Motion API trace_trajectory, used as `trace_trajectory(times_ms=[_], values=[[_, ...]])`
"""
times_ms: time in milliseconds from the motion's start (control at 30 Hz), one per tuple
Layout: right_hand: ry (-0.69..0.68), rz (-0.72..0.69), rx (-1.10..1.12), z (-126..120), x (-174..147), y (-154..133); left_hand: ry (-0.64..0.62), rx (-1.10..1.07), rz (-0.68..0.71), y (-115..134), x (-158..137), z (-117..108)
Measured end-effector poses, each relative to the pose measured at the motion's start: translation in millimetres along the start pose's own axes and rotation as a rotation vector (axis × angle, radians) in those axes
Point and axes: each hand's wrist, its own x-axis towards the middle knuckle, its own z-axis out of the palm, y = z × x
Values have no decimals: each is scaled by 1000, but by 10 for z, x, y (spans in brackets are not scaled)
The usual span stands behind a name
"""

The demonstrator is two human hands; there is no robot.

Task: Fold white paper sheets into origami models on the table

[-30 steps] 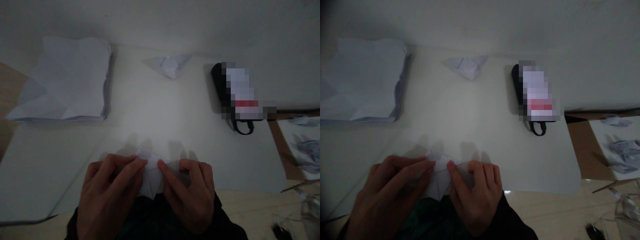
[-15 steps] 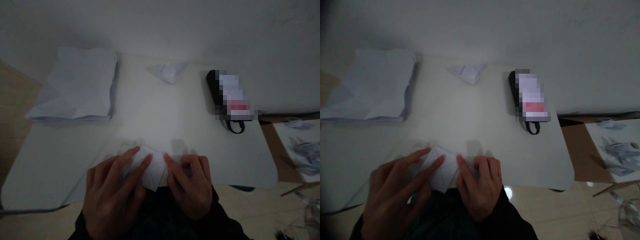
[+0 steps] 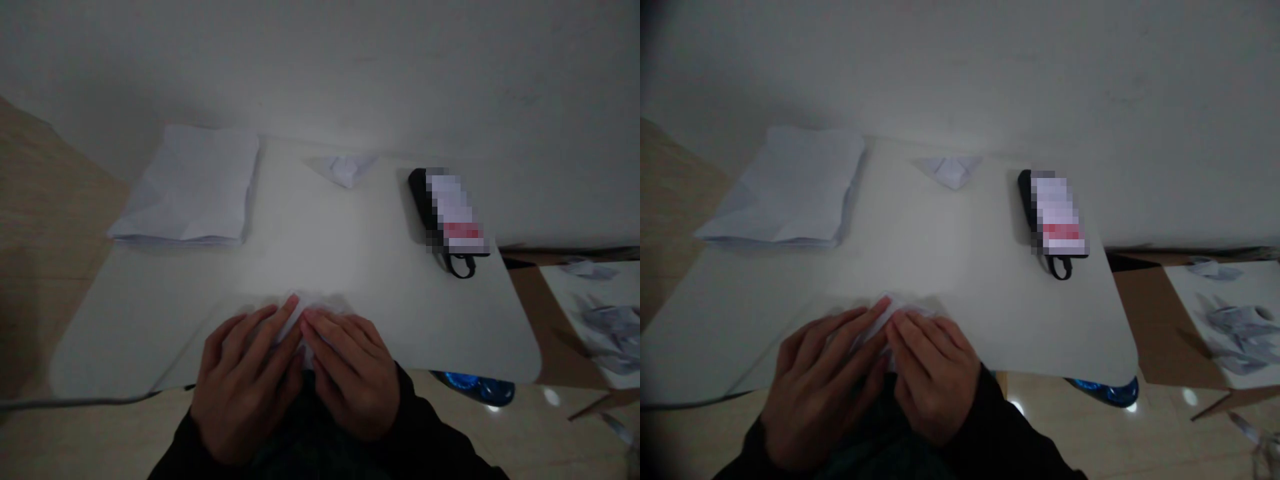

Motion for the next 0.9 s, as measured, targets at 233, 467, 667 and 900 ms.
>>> trace_trajectory(times_ms=[233, 467, 667, 900], values=[[-4, 23, 26, 101, 15, 70, 93, -127, 167, -6, -70, 101], [-1, 21, -17, 81, 24, 58, 123, -115, 136, -88, -217, 13], [6, -1, -29, 91, 12, 66, 160, -173, 43, -112, -320, -79], [25, -27, -47, 102, 2, 73, 138, -55, 104, -63, -225, -58]])
